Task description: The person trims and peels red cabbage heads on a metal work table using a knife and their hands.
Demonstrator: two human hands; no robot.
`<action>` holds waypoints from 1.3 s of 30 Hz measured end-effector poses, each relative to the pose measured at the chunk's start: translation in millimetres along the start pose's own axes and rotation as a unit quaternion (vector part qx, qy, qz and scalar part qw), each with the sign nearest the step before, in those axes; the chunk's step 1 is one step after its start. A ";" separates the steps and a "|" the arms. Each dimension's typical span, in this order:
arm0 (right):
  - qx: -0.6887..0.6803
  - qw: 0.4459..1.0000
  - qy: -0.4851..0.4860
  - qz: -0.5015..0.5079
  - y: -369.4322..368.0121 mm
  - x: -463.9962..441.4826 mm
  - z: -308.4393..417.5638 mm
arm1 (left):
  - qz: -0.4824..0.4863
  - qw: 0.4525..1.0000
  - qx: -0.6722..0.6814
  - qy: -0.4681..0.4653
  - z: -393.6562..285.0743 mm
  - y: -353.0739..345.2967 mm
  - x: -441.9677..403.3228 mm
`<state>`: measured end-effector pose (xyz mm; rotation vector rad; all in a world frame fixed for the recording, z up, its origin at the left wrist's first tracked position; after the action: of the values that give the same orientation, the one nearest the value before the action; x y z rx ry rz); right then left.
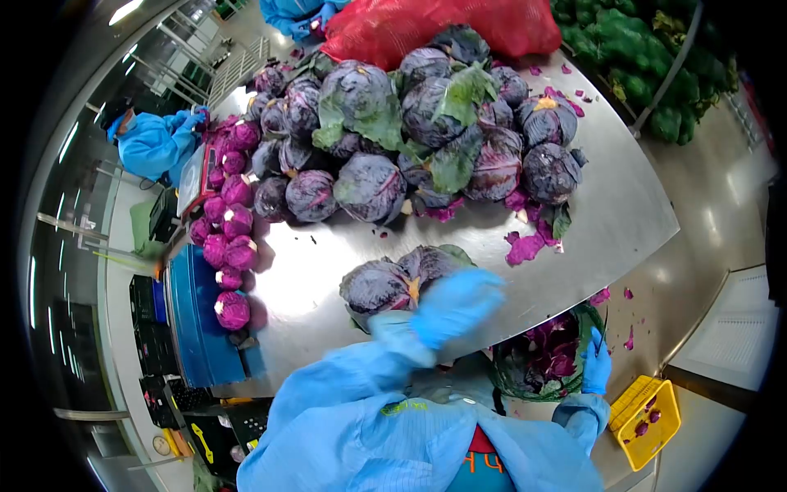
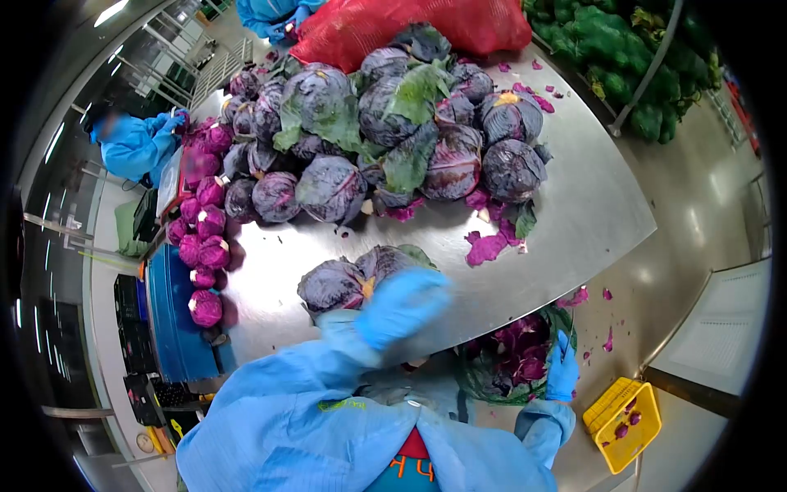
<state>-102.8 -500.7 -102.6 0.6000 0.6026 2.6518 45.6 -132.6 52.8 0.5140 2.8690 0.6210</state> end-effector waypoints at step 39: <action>0.152 0.936 0.047 -0.315 -144.6 100.6 100.5 | -0.051 0.986 -0.134 -0.083 140.6 148.4 162.7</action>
<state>-105.4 -303.2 -56.5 0.2860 1.0443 2.0030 -29.5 105.5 -24.2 0.3556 2.5844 0.8837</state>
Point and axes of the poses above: each hand's wrist, its own x-axis away from the middle knuckle, its own y-axis out of the back of the hand, z = x × y, the point moved 1 cm from there along -x, towards the middle knuckle, and after that the axes turned 4 degrees about -x, right-handed, at the moved point
